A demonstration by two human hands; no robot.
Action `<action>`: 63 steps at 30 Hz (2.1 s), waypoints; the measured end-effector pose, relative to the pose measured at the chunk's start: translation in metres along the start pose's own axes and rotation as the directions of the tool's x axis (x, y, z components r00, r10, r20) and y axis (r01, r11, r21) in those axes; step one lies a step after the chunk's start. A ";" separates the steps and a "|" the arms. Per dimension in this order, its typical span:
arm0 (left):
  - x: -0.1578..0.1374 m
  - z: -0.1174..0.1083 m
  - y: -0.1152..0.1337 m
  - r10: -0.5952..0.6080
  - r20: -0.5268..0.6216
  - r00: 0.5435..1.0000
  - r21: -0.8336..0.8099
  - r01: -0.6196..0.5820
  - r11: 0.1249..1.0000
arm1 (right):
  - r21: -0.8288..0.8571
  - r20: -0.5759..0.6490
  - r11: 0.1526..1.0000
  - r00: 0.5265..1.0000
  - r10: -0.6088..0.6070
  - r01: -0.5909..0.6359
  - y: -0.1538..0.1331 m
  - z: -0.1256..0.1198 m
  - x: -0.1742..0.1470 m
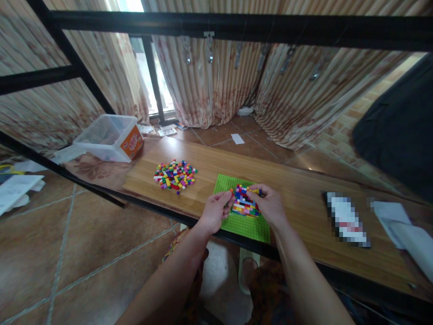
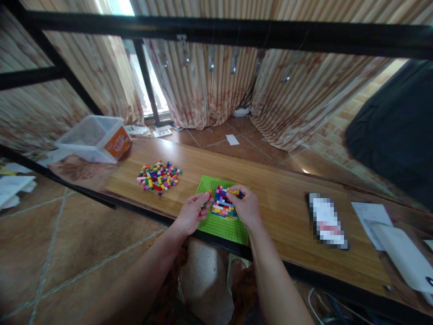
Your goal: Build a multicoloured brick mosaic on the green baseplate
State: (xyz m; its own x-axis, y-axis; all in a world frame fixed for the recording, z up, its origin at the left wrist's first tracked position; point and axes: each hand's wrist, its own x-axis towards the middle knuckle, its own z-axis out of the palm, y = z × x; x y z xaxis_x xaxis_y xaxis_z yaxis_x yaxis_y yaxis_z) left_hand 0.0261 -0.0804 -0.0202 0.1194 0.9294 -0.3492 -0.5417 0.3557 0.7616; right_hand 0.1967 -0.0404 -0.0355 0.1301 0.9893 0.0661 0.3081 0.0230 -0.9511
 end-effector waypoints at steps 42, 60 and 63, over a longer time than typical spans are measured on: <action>-0.007 0.000 0.006 0.019 0.206 0.978 0.034 -0.026 0.999 | 0.129 0.106 0.992 0.994 0.003 -0.017 -0.042 -0.009 -0.019; -0.005 0.000 0.011 0.008 0.078 0.997 -0.074 -0.002 0.997 | -0.285 0.120 0.937 0.978 -0.173 0.201 -0.016 -0.031 -0.009; -0.004 0.000 0.011 0.006 0.074 0.997 -0.065 -0.001 0.998 | -0.347 0.135 0.913 0.975 -0.178 0.215 -0.016 -0.024 -0.011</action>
State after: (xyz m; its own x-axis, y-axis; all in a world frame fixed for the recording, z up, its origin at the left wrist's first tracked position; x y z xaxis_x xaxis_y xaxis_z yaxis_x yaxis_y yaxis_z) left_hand 0.0200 -0.0806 -0.0104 0.1776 0.9364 -0.3028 -0.5946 0.3473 0.7252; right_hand 0.2132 -0.0552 -0.0138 -0.0554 0.9797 0.1926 0.6363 0.1833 -0.7493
